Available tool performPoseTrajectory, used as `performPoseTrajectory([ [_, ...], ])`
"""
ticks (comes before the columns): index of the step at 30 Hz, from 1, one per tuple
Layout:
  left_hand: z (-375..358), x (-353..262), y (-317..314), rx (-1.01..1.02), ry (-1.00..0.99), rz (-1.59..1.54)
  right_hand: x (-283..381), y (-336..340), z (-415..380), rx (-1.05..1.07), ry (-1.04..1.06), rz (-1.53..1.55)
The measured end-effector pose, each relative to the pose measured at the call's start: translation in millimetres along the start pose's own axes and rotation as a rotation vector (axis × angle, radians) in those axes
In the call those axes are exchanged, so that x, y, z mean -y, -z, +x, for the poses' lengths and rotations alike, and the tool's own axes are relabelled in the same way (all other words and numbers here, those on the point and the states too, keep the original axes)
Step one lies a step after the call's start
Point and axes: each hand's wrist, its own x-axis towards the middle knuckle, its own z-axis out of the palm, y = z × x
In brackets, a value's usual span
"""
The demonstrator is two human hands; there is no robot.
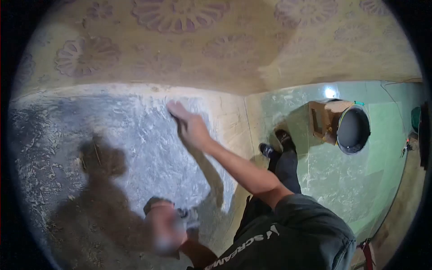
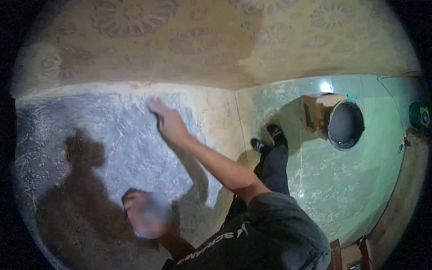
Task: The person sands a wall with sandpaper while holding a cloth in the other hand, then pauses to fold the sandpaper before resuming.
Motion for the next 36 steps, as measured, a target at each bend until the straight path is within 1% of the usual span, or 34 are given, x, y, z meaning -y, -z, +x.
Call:
performPoseTrajectory([
  [2,-6.7,-2.1,29.7,0.014,-0.05,-0.139,-15.3,-2.4,-6.1,0.022,-0.025,0.034],
  [3,1.5,-16.3,28.8,-0.009,-0.068,0.011,-44.9,-3.0,-15.0,-0.027,-0.118,0.011],
  [4,3.1,-16.2,31.6,-0.018,-0.076,0.014,-80.7,2.1,-14.1,-0.079,-0.193,-0.015],
  [5,3.0,-16.2,35.1,-0.042,-0.095,0.025,-100.0,15.5,-16.8,-0.039,-0.389,-0.079],
  [6,1.0,-18.8,42.4,-0.053,-0.103,0.039,-112.2,19.7,-16.0,-0.042,-0.337,-0.127],
  [8,5.3,-13.6,38.1,-0.069,-0.125,0.025,-70.3,-1.0,-10.5,-0.063,-0.269,-0.195],
  [10,7.2,-12.2,37.9,0.041,-0.144,0.132,-12.0,-4.4,3.1,-0.024,-0.021,-0.019],
  [12,11.1,-11.0,34.0,0.024,-0.142,0.137,-21.2,-4.7,3.5,-0.012,0.012,-0.04],
  [14,13.3,-15.9,37.0,0.011,-0.134,0.145,-65.8,3.3,0.1,-0.055,-0.18,-0.005],
  [15,12.8,-15.0,34.7,-0.001,-0.138,0.143,-82.0,17.0,1.9,-0.007,-0.325,-0.107],
  [16,9.2,-17.1,37.6,-0.023,-0.134,0.136,-84.2,27.2,8.0,-0.001,-0.278,-0.138],
  [17,11.1,-14.9,36.7,-0.044,-0.142,0.117,-80.9,20.1,7.2,0.086,-0.44,-0.179],
  [18,17.2,-12.5,31.8,-0.047,-0.151,0.102,-52.5,12.3,16.6,0.171,-0.596,-0.226],
  [19,20.8,-14.8,30.7,0.002,-0.204,0.138,-57.0,-6.1,8.4,0.043,-0.229,-0.206],
  [20,22.8,-18.7,34.4,0.062,-0.254,0.185,-23.0,-2.8,10.5,0.044,-0.062,-0.112],
  [21,20.3,-18.2,36.9,0.062,-0.205,0.172,0.5,-0.9,15.2,0.065,0.003,-0.097],
  [22,18.5,-15.7,37.1,0.057,-0.21,0.18,11.7,-3.2,16.5,0.088,0.067,-0.076],
  [23,14.3,-14.4,39.4,0.023,-0.174,0.126,4.3,-4.4,14.2,0.094,0.064,-0.063],
  [24,12.8,-14.2,39.8,-0.012,-0.141,0.068,-17.2,-0.1,11.0,0.071,0.025,-0.065],
  [25,16.5,-13.8,34.8,-0.051,-0.155,-0.063,-41.3,6.7,12.4,0.047,-0.006,-0.073],
  [26,16.5,-12.4,34.2,-0.058,-0.155,-0.061,-61.8,15.2,10.4,0.042,-0.106,-0.155],
  [28,14.5,-12.1,45.4,0.1,-0.171,0.077,-67.0,26.0,14.0,0.112,-0.354,-0.176],
  [29,13.8,-10.6,46.7,0.148,-0.176,0.069,-63.3,10.8,12.2,0.084,-0.357,-0.148],
  [30,15.4,-9.5,39.8,0.144,-0.18,0.061,-45.2,-7.4,13.7,0.057,-0.359,-0.124],
  [31,15.1,-13.3,35.7,0.049,-0.128,-0.028,-5.6,-10.7,20.2,0.105,-0.373,-0.027],
  [32,15.2,-14.2,32.0,-0.049,-0.078,-0.118,18.0,-16.2,19.5,0.038,-0.006,-0.175],
  [34,12.1,-12.4,35.0,-0.031,-0.095,-0.069,49.8,-10.8,25.1,0.096,0.011,-0.088],
  [36,11.1,-12.2,36.3,-0.078,-0.065,-0.165,15.2,-0.7,19.5,0.074,-0.077,0.022],
])
